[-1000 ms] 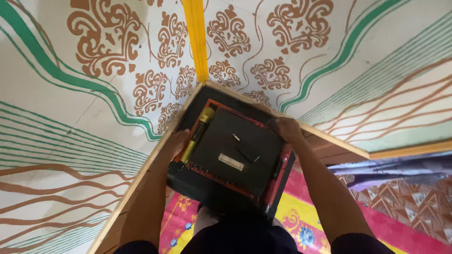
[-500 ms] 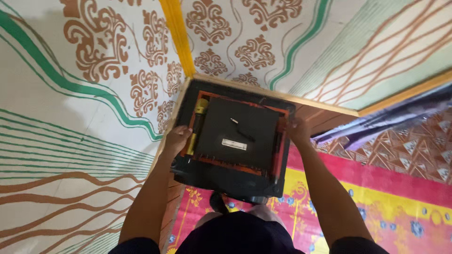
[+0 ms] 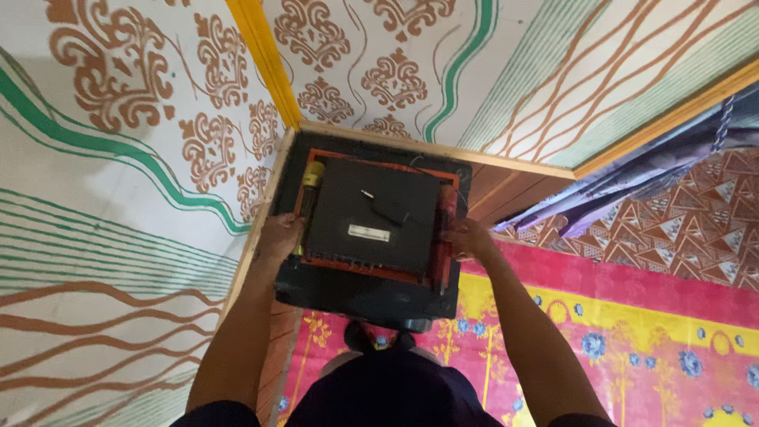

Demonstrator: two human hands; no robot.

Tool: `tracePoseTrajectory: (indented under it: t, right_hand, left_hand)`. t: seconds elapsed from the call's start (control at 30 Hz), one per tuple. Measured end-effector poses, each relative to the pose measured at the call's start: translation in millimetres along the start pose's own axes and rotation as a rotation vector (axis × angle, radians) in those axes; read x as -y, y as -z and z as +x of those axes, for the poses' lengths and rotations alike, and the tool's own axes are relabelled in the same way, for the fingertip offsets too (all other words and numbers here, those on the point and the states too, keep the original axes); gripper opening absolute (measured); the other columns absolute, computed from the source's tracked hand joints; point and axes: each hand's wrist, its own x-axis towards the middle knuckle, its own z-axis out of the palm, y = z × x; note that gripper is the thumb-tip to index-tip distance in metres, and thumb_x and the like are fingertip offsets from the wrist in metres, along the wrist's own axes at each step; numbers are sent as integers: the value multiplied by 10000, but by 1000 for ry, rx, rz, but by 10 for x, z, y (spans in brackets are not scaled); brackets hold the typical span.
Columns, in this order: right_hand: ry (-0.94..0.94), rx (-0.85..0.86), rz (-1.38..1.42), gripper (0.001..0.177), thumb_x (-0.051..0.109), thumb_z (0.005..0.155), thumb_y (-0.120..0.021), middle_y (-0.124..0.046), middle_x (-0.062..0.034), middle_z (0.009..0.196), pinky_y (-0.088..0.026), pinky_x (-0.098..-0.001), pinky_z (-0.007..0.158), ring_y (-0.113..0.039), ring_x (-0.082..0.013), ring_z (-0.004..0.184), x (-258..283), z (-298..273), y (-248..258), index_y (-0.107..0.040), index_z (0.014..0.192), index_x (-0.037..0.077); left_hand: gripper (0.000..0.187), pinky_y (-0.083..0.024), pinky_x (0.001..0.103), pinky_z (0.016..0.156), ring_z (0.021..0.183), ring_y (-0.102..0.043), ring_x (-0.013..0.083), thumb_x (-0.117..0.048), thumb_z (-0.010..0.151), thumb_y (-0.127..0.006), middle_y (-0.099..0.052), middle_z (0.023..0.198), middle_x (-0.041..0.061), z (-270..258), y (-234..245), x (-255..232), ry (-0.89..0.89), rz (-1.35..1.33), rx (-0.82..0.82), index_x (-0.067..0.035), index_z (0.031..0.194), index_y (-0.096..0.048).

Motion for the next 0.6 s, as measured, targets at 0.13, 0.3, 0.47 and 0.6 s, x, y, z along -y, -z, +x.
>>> tracePoseTrajectory:
  t: [0.13,0.3,0.47,0.6]
  right_hand:
    - [714,-40,-1377,239,326,863,-788,-726,-203,949,-585,-499,698,-694,-376,838,146,-158,-174,-793,1044,170]
    - [192,-118,-308,413,272,863,-733,-729,-219,819,-634,-424,552,-764,-298,655,243,-369,-324,-637,1081,-66]
    - [192,-105,-316,417,250,823,-796,-716,-160,826,-644,-381,566,-731,-264,677,230,-290,-289,-666,1084,-49]
    - [335,-40,-134,377,211,830,-779,-685,-117,833,-612,-383,573,-680,-223,689,89,-248,-268,-708,1104,-36]
  left_hand:
    - [401,-578,422,787,880,-769,280,-310,913,-648,-795,991,156,-198,34,-118,-6,-1,95,-8,1156,-750]
    - [310,-550,448,766,861,-725,331,-276,971,-652,-767,936,196,-156,-39,-79,-56,170,42,-24,1114,-763]
    - [226,-553,435,710,783,-735,322,-196,967,-640,-744,905,194,-16,-203,88,-98,77,17,-3,1017,-746]
    - [235,-538,429,684,739,-722,320,-177,981,-638,-723,798,225,-95,-153,54,-140,140,3,36,934,-724]
